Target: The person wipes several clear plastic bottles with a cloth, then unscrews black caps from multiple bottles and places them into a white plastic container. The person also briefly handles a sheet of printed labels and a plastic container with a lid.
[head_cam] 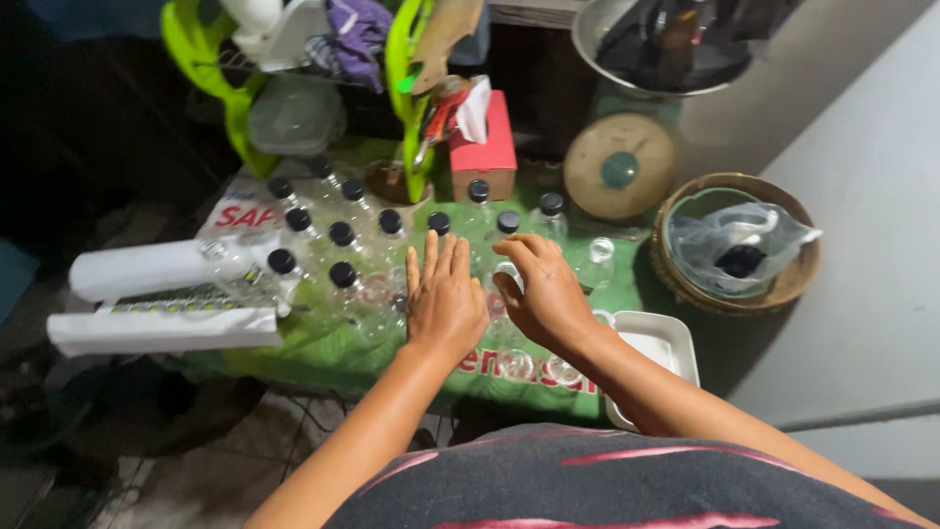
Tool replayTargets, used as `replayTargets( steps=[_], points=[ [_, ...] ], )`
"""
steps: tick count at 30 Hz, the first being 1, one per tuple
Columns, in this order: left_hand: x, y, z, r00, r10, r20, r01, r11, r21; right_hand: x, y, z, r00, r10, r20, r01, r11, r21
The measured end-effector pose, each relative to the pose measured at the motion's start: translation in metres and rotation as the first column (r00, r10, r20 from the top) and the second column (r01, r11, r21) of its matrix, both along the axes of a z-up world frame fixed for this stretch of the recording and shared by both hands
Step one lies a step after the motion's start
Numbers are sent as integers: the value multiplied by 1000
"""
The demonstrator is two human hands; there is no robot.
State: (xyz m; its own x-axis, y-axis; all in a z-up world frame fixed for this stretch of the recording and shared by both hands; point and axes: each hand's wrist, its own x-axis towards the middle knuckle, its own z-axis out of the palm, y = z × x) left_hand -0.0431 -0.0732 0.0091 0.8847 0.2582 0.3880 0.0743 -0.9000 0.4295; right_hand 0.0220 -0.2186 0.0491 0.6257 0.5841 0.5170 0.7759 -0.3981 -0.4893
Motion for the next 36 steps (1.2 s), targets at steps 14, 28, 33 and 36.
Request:
replayTargets(
  steps=[14, 28, 33, 36],
  points=[
    [-51, 105, 1, 988, 148, 49, -148, 989, -10, -40, 110, -7, 996, 90, -2, -90, 996, 5],
    [-54, 184, -36, 994, 5, -106, -36, 957, -287, -39, 206, -48, 998, 59, 18, -55, 984, -171],
    [-42, 193, -49, 986, -50, -160, 1, 956, -293, -36, 223, -59, 999, -16, 38, 25, 967, -255],
    [-37, 196, -54, 963, -86, -256, 4, 953, -304, -36, 227, -61, 999, -43, 32, 51, 956, -290]
  ],
)
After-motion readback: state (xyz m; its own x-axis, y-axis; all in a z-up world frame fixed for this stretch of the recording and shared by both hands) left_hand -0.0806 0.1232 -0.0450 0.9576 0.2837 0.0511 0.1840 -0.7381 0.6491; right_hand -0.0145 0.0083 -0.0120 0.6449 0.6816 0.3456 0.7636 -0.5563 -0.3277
